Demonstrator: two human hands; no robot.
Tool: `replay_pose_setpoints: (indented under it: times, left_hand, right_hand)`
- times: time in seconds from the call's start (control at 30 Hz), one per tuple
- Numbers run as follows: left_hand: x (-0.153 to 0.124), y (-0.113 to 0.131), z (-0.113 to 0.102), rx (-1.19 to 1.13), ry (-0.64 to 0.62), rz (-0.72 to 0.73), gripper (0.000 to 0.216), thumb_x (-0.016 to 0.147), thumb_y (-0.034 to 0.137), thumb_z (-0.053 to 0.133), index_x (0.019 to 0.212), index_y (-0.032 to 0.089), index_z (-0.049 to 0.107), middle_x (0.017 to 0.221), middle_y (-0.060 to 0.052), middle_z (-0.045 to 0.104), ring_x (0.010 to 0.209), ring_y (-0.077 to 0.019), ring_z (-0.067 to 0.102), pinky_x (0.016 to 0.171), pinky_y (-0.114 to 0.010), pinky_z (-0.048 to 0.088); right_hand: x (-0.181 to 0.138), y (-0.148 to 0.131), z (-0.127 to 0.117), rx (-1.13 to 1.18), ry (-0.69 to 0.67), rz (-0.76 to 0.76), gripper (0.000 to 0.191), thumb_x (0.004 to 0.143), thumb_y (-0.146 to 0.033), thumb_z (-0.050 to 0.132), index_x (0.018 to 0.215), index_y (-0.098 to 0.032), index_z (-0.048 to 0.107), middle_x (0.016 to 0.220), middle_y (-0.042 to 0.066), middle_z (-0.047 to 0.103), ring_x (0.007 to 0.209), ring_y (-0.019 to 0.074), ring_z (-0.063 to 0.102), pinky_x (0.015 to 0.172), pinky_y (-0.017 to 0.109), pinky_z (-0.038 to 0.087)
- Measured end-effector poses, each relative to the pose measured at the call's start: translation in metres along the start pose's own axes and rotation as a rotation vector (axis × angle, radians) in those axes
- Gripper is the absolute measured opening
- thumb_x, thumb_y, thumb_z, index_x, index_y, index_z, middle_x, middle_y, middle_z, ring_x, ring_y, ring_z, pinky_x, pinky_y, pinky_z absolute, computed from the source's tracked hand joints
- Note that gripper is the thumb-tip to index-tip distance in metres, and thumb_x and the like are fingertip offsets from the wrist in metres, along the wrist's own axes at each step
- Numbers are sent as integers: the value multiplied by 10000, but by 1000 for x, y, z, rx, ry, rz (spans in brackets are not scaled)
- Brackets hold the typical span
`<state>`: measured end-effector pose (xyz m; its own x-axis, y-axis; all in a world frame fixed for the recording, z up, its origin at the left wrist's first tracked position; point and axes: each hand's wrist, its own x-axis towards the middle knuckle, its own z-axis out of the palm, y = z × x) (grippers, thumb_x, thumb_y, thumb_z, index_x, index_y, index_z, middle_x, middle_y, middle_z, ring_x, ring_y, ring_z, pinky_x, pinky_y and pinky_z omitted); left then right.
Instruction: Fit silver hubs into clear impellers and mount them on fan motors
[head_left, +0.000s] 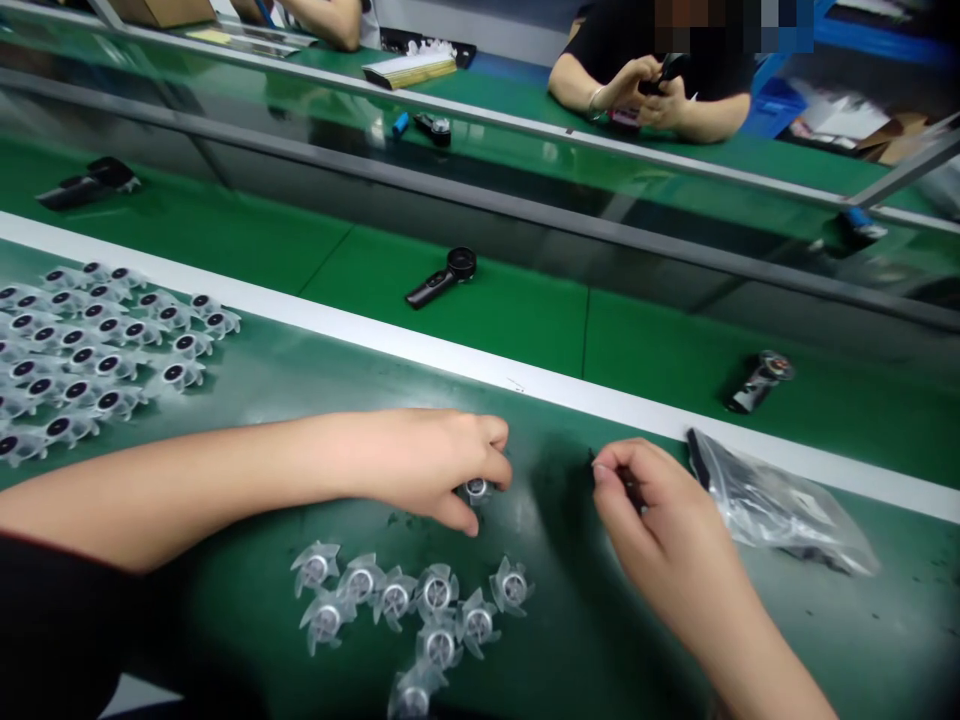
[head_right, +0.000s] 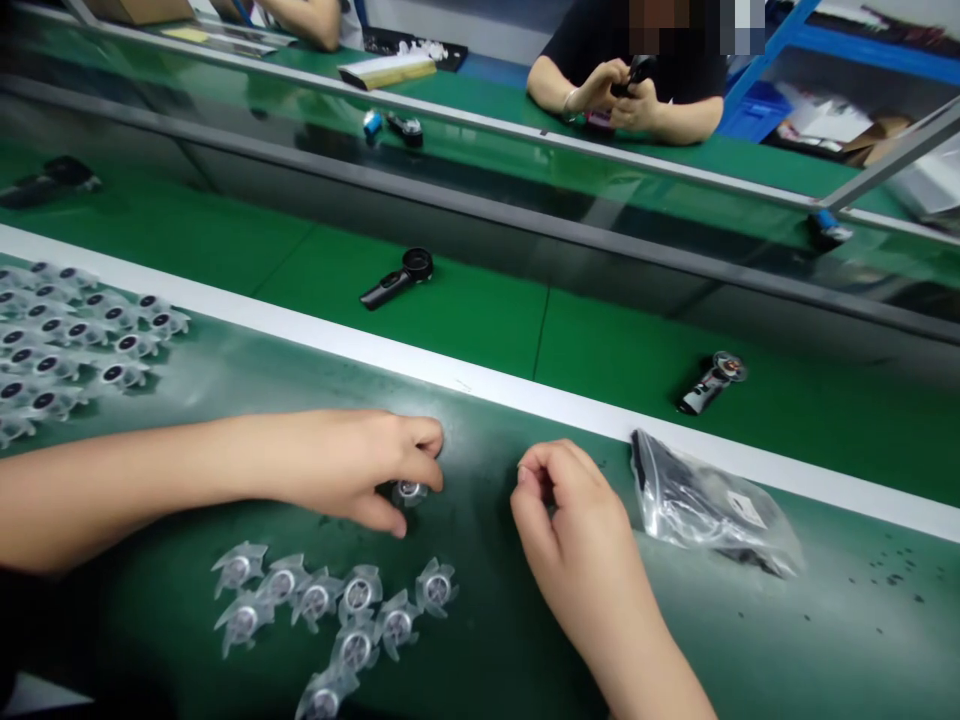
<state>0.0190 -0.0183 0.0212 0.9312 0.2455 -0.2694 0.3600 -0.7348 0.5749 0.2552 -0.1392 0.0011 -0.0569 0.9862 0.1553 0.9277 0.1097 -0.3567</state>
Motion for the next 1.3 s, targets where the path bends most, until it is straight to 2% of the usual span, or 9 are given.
replay_pose_setpoints:
  times: [0.1, 0.17, 0.27, 0.37, 0.87, 0.97, 1.13, 1.2, 1.3]
  left_hand:
    - [8, -5, 5, -163, 95, 16, 225, 791, 210, 765, 1013, 182, 736, 1007, -38, 607, 674, -94, 539, 572, -232, 412]
    - [14, -5, 11, -501, 167, 18, 258, 796, 244, 773, 1039, 172, 726, 967, -32, 616, 707, -95, 577, 619, -225, 474]
    - [20, 3, 19, -1205, 225, -9, 308, 793, 227, 787, 1076, 165, 683, 878, 3, 656, 723, -83, 654, 682, -219, 555]
    - [20, 12, 24, -1558, 263, -6, 314, 734, 50, 781, 1011, 146, 667, 839, 29, 694, 744, -71, 712, 758, -216, 600]
    - [18, 18, 32, -1587, 282, -38, 428, 567, -12, 891, 904, 125, 665, 804, 32, 743, 756, -79, 745, 732, -164, 626]
    - [17, 17, 33, -1591, 296, -79, 412, 578, 52, 920, 889, 115, 658, 774, 12, 754, 742, -99, 760, 720, -169, 630]
    - [17, 17, 31, -1665, 343, 5, 359, 646, 11, 875, 882, 123, 629, 782, 20, 757, 733, -95, 765, 738, -193, 649]
    - [18, 16, 30, -1647, 356, 34, 380, 639, -15, 865, 899, 126, 627, 804, 24, 744, 752, -97, 762, 740, -208, 657]
    - [20, 15, 31, -1599, 401, 96, 392, 649, -38, 845, 925, 133, 625, 857, 22, 714, 770, -99, 758, 742, -219, 661]
  right_hand:
    - [-4, -11, 1, 427, -21, 229, 166, 1041, -311, 445, 918, -246, 536, 749, -18, 577, 590, 122, 536, 508, 238, 436]
    - [-9, -20, 4, 683, -14, 287, 147, 1039, -321, 467, 946, -251, 557, 835, -1, 602, 680, 134, 574, 586, 259, 476]
    - [-14, -31, 8, 753, 58, 170, 90, 1016, -235, 500, 963, -259, 568, 901, 1, 591, 783, 139, 586, 702, 284, 494]
    - [-15, -38, 6, 686, 118, 68, 115, 977, -152, 530, 972, -261, 565, 922, -1, 586, 826, 137, 583, 734, 282, 479]
    - [-10, -48, 5, 452, 203, -13, 95, 950, -138, 540, 906, -214, 575, 814, -4, 592, 706, 97, 579, 613, 213, 464]
    - [-13, -47, 5, 366, 220, -57, 103, 940, -109, 561, 960, -195, 613, 874, 19, 645, 775, 102, 628, 682, 209, 498]
    - [-21, -46, 2, 260, 318, -274, 381, 858, -4, 637, 1204, -160, 660, 998, 47, 713, 874, 135, 675, 856, 252, 540]
    - [-22, -46, 1, 383, 334, -139, 340, 868, -29, 642, 1148, -216, 688, 992, 20, 715, 857, 122, 684, 827, 231, 554]
    - [-20, -45, 4, 682, 281, 202, 211, 918, -151, 656, 1058, -300, 709, 946, -25, 743, 796, 100, 717, 713, 169, 576]
